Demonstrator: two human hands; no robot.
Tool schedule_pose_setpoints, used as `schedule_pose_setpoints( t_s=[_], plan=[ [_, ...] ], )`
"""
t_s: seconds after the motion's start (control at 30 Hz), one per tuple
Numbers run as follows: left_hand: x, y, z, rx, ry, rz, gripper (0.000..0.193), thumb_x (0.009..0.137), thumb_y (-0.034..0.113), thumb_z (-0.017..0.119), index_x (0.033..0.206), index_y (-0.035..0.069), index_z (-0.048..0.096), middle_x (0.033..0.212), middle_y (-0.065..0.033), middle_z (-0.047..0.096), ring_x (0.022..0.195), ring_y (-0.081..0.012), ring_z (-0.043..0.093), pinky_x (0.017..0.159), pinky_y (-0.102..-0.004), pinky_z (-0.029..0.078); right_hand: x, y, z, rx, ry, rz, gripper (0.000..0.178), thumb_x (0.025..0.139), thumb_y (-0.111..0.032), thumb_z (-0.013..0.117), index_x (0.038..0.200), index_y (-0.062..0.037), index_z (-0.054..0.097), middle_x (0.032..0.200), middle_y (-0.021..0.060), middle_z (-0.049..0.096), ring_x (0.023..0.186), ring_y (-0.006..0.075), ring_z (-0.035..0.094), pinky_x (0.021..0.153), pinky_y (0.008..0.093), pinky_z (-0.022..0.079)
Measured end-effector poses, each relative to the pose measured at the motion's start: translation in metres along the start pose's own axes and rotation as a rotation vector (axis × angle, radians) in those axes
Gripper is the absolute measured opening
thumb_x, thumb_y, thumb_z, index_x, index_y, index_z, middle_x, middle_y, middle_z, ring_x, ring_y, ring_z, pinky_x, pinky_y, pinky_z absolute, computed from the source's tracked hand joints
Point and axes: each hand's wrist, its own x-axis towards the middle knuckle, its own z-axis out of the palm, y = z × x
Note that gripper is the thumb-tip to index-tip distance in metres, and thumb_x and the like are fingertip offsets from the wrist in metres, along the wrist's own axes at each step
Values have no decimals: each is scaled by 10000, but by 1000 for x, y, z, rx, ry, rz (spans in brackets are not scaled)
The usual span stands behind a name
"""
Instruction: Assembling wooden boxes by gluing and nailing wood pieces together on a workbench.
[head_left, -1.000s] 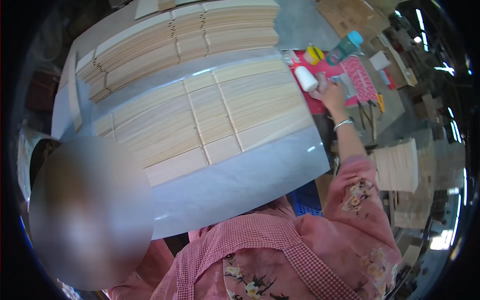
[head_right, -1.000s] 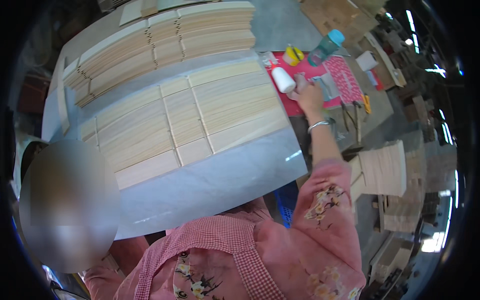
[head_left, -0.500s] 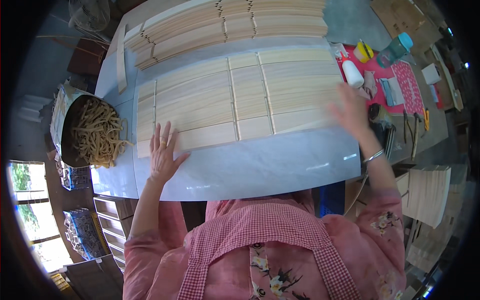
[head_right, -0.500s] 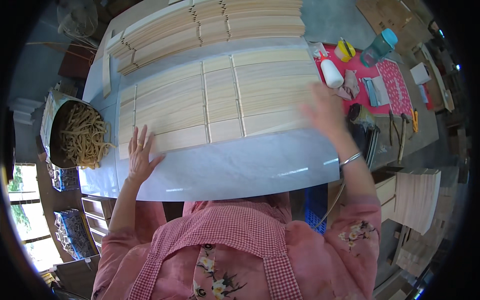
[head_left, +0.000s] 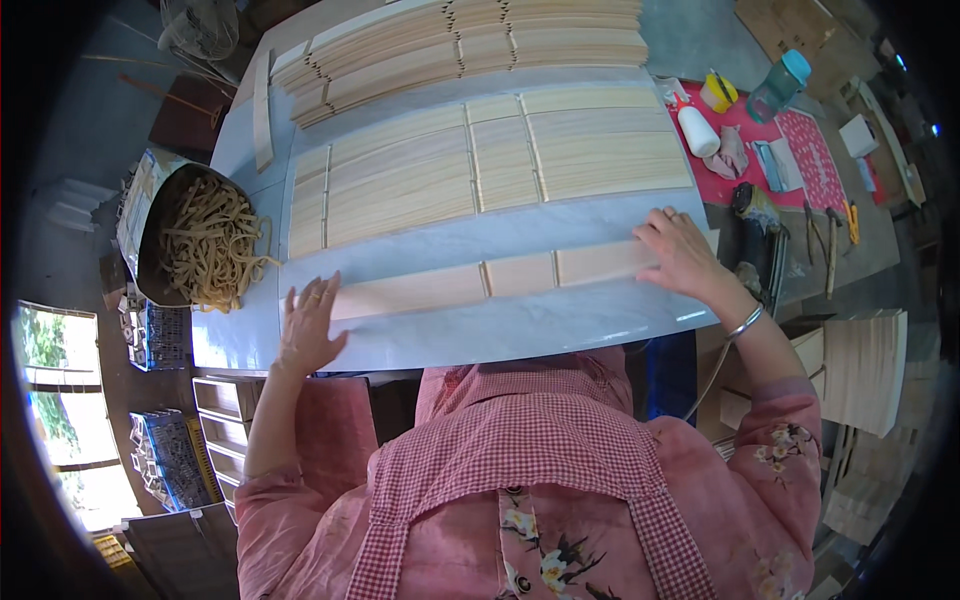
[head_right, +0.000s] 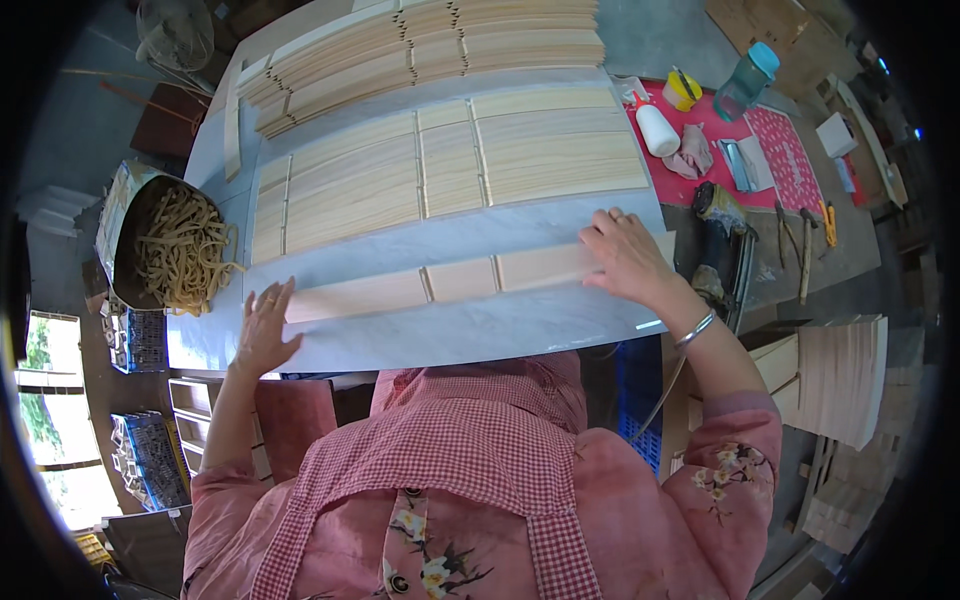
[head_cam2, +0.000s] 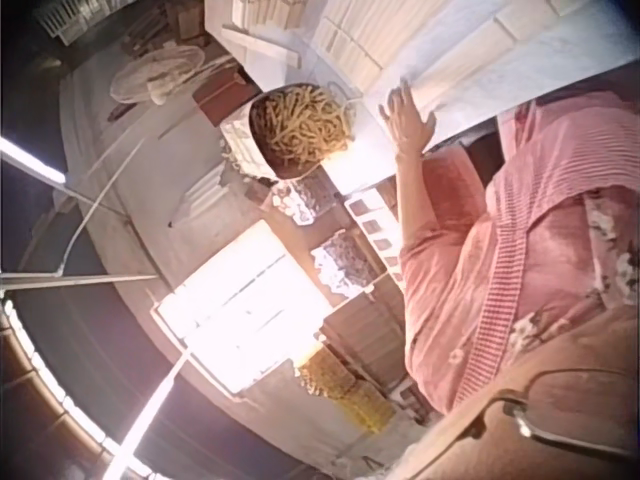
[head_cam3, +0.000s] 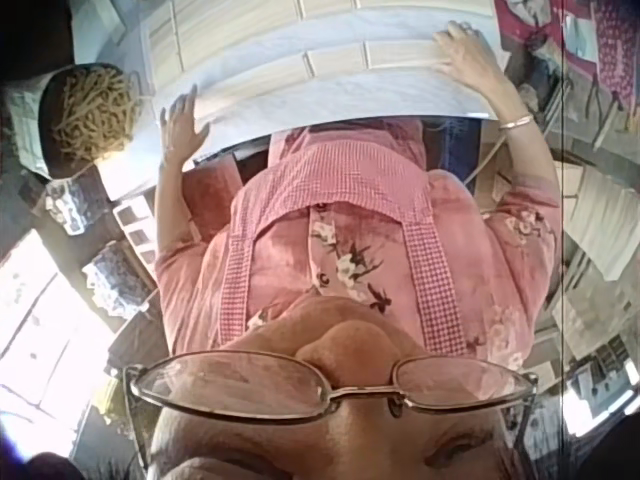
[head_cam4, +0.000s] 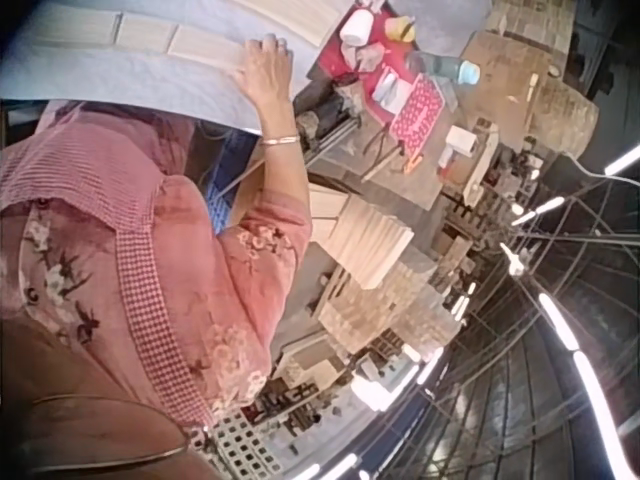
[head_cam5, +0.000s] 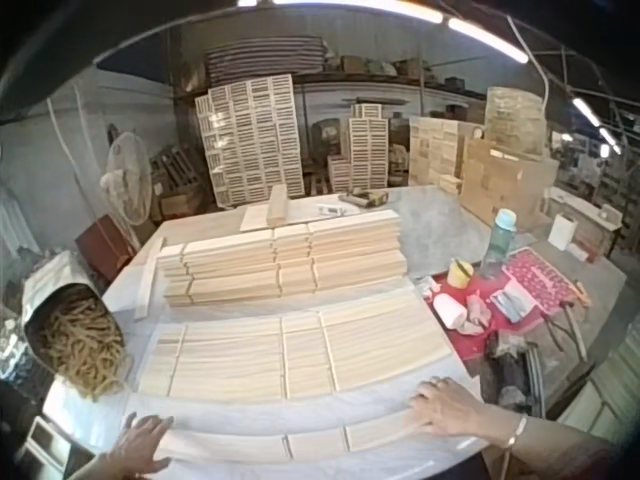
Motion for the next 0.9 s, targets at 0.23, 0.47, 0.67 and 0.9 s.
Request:
schedule_pose_setpoints(
  t_s=[0.23, 0.47, 0.67, 0.9],
  plan=[
    [-28, -19, -5, -75, -101, -152, 319, 824, 82, 684, 1143, 75, 674, 1066, -93, 674, 968, -307, 639, 919, -437, 497, 29, 25, -17, -114, 191, 83, 221, 796, -222, 746, 929, -89, 631, 997, 56, 638, 980, 252, 589, 887, 393, 463],
    [2, 22, 0, -174, 166, -115, 85, 878, 101, 629, 944, 55, 655, 951, -110, 664, 889, -331, 631, 750, -424, 533, 54, 20, 4, -68, 364, 231, 152, 831, -134, 698, 964, -83, 645, 832, 115, 661, 751, 319, 620, 701, 426, 499],
    [25, 27, 5, -147, 186, -114, 102, 908, 131, 583, 942, 41, 619, 961, -133, 672, 893, -353, 636, 762, -444, 532, 49, -17, 5, 50, 225, 245, 126, 863, -101, 627, 985, -81, 655, 824, 143, 711, 709, 367, 665, 644, 446, 520],
    [41, 23, 8, -390, 72, -402, 281, 862, 112, 548, 1118, 11, 602, 976, -211, 689, 876, -400, 658, 783, -484, 530, 36, -70, -7, 255, 171, 101, 175, 864, -45, 570, 1016, -45, 658, 684, 136, 640, 595, 311, 604, 608, 390, 501]
  ],
)
